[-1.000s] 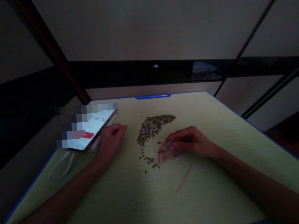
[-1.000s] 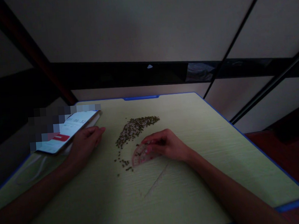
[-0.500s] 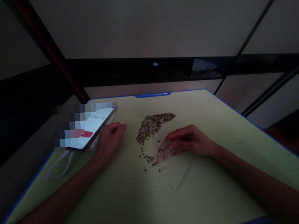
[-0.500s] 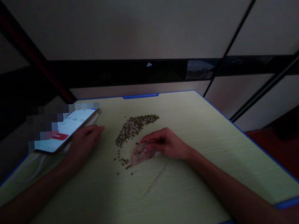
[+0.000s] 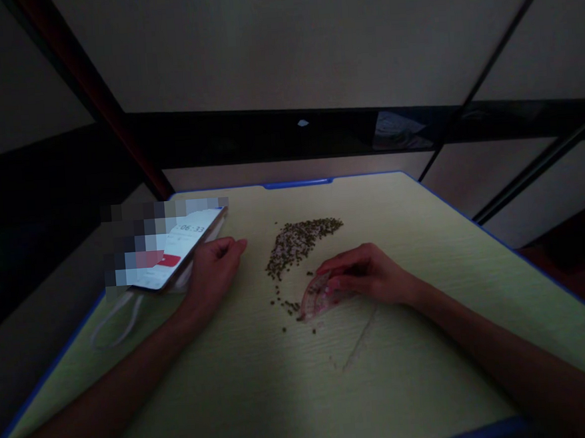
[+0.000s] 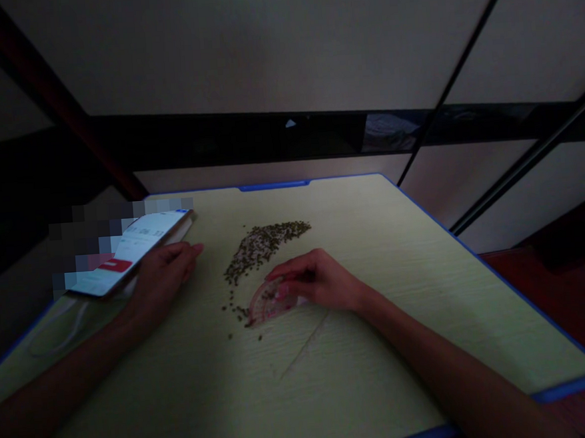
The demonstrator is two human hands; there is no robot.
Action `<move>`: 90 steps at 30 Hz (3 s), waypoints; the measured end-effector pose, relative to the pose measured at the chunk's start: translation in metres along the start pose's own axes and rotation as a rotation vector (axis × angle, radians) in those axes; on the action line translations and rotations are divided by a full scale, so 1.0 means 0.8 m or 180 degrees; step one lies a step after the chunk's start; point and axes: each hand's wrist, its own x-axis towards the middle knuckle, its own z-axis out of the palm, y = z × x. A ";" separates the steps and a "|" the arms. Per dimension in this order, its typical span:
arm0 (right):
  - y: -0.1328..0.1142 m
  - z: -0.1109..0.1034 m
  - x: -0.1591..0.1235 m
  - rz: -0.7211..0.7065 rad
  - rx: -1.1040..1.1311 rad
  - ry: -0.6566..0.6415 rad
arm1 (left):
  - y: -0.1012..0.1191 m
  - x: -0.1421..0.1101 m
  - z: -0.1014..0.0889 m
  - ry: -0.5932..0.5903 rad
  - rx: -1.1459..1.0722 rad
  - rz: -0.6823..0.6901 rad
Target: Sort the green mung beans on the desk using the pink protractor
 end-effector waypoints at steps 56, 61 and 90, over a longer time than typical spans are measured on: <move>-0.014 -0.014 -0.008 0.0097 0.0018 -0.0686 | -0.005 0.002 0.001 0.0012 -0.0001 -0.0007; -0.003 -0.007 -0.004 0.0112 0.0399 -0.0219 | -0.003 0.001 0.000 0.0007 0.0033 0.0010; -0.017 -0.002 -0.009 -0.0052 -0.0288 -0.0737 | -0.001 0.000 0.000 -0.0006 -0.0023 0.0024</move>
